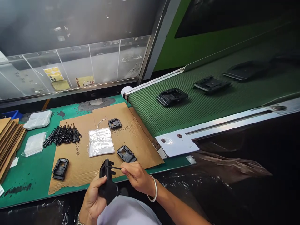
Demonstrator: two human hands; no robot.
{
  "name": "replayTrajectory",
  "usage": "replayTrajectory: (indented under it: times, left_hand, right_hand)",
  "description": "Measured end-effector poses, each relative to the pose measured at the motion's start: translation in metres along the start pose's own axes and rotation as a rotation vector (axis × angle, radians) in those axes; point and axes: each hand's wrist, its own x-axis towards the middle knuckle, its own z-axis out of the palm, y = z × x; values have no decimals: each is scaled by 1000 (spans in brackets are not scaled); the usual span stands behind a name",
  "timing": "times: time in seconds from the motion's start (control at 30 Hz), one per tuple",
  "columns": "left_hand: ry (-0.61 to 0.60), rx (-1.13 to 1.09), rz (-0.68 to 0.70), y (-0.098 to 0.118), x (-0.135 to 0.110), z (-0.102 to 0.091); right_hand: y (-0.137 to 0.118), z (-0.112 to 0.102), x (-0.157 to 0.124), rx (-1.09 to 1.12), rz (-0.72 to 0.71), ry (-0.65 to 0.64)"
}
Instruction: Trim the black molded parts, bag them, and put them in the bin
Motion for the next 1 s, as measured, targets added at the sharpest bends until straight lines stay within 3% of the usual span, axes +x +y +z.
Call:
replayTrajectory:
  times: [0.17, 0.27, 0.43, 0.73, 0.87, 1.0]
  left_hand:
    - [-166, 141, 80, 1, 3, 1]
    - [-225, 152, 80, 0, 4, 1]
    - [-226, 179, 41, -3, 3, 1]
    - [-147, 133, -85, 0, 2, 0]
    - [-153, 147, -11, 1, 2, 2]
    - [-131, 154, 108, -4, 4, 2]
  right_hand:
    - [-13, -7, 5, -4, -230, -85]
    - [-18, -6, 8, -93, -293, -55]
    - [-20, -4, 8, -174, -325, -2]
    - [-24, -8, -11, -96, -452, -150]
    - [-29, -11, -12, -18, -363, -76]
    - [-36, -8, -4, -92, -230, -10]
